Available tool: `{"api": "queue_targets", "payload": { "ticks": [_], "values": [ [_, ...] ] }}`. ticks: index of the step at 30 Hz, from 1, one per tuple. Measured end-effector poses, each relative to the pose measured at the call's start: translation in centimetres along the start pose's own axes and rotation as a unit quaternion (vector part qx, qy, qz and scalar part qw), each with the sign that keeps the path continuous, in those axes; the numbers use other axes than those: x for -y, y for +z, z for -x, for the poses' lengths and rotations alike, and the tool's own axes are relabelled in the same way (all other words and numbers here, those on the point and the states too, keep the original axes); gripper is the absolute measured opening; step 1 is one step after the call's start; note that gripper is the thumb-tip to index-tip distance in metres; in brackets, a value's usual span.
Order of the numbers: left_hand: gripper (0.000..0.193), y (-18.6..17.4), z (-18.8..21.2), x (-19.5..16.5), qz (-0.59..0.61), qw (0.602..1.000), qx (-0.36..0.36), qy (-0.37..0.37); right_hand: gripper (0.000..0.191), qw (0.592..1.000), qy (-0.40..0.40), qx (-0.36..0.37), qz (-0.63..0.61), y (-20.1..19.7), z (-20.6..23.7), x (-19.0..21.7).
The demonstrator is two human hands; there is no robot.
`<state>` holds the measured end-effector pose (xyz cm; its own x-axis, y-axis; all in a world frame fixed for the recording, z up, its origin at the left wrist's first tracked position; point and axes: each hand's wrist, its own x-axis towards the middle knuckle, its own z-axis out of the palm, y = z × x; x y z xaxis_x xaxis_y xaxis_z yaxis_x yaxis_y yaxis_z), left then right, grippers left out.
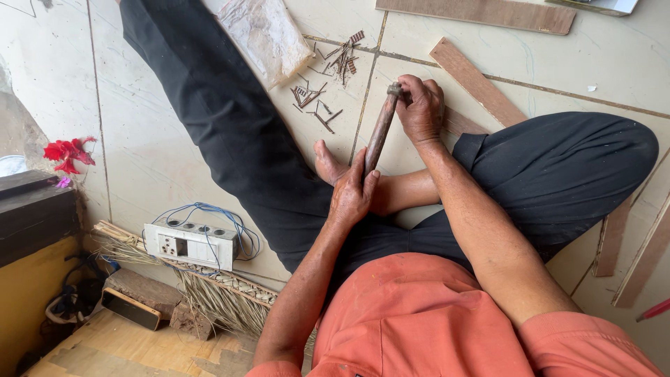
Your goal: The person sits on the floor and uses a hammer to drive nails into small wooden planks. They repeatedly pick up nails, position them on the wood, and strike them with the hammer.
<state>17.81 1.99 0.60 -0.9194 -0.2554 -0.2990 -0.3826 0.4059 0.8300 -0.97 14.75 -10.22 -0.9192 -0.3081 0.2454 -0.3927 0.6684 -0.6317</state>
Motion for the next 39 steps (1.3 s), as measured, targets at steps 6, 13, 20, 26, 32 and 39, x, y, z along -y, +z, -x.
{"api": "queue_targets", "payload": {
  "ticks": [6, 13, 20, 26, 32, 39],
  "values": [
    [0.055, 0.2, 0.2, -0.2, -0.037, 0.994, -0.051, 0.085, 0.04, 1.0, -0.008, -0.012, 0.024, 0.3, -0.1, -0.5],
    [0.057, -0.2, -0.4, 0.5, -0.005, 1.0, -0.028, 0.007, 0.039, 1.0, -0.009, 0.004, -0.024, -0.9, -0.1, 0.4],
    [0.056, 0.1, 0.5, 1.1, 0.027, 0.999, -0.032, 0.019, 0.056, 0.997, 0.032, -0.007, -0.063, -2.8, 0.6, 0.7],
    [0.056, 1.1, 1.3, 1.0, 0.046, 0.99, -0.071, 0.114, 0.059, 0.998, 0.043, 0.009, -0.039, -2.4, 0.7, 0.2],
    [0.056, 1.5, -0.4, 0.9, -0.022, 0.998, -0.051, 0.011, 0.061, 0.998, 0.044, 0.016, -0.051, -2.4, 0.5, 0.0],
    [0.054, 1.0, 0.0, 1.1, -0.055, 0.992, -0.071, 0.094, 0.061, 0.997, 0.046, 0.013, -0.06, -2.2, 0.6, -0.2]
  ]
}}
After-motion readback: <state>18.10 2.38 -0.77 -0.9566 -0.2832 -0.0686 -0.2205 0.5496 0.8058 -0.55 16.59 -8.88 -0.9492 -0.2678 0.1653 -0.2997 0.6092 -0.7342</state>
